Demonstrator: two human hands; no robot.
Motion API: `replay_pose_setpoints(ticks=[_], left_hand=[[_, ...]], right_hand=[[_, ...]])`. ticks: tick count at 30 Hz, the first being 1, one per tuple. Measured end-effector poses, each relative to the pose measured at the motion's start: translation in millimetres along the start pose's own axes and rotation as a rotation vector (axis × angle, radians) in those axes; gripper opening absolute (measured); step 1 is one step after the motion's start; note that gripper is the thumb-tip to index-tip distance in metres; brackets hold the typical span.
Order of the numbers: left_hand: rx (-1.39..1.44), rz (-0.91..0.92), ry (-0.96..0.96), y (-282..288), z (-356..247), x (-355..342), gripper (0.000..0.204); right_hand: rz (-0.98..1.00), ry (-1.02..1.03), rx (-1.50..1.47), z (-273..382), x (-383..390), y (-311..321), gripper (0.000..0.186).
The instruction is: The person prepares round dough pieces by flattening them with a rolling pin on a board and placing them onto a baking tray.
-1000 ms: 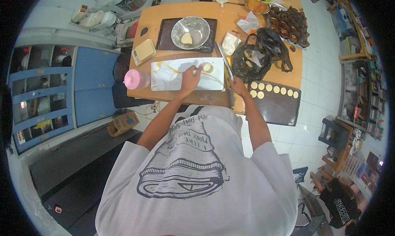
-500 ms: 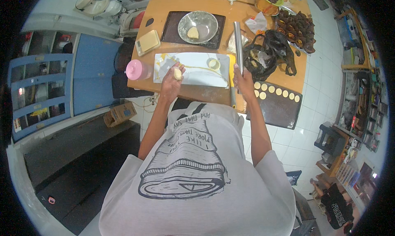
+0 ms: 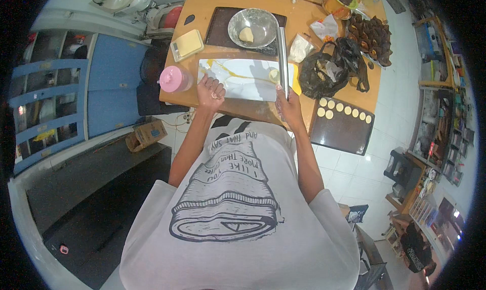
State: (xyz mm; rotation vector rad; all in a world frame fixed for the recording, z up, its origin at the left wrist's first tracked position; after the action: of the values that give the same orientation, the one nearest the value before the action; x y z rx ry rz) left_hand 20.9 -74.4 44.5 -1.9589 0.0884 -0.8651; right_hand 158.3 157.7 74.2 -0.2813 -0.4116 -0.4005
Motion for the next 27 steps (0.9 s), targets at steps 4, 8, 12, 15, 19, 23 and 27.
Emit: replay_pose_setpoints(ticks=[4, 8, 12, 15, 19, 23, 27], left_hand=[[-0.455, -0.099, -0.038, 2.9, -13.9, -17.7, 0.047], [-1.063, 0.095, -0.381, -9.2, -11.6, -37.2, 0.035], [-1.51, 0.39, -0.552, -33.4, 0.4, -39.9, 0.015], [-1.636, 0.491, -0.565, -37.7, 2.8, -42.0, 0.014], [-1.651, 0.452, -0.64, -31.1, -1.6, -46.7, 0.011], [-1.691, 0.578, -0.526, -22.7, 7.1, -59.5, 0.016], [-1.835, 0.627, -0.711, -28.0, -0.2, -68.8, 0.022]], right_hand=[[-0.064, -0.035, 0.025, -4.3, 9.0, -9.8, 0.034], [-0.108, -0.008, 0.09, -6.5, 14.0, -22.1, 0.031], [-0.195, 0.028, 0.236, -10.7, 22.3, -26.3, 0.031], [-0.261, 0.028, 0.349, -14.0, 33.9, -30.0, 0.035], [-0.336, -0.01, 0.479, -22.7, 53.1, -40.4, 0.04], [-0.372, -0.027, 0.541, -35.7, 70.2, -51.7, 0.045], [-0.392, -0.008, 0.625, -53.1, 70.7, -65.1, 0.048]])
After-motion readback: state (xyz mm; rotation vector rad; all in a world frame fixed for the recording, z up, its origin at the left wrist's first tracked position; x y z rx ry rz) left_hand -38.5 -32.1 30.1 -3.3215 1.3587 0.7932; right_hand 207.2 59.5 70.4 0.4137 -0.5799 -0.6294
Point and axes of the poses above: each hand's wrist, its own x-axis away from the middle knuckle, its own y-axis out of the back of the hand, z = x × y, the point moved 6 cm from there along -x, towards the middle knuckle, and after that the axes turned 3 degrees about -z, right-handed, at the moved point
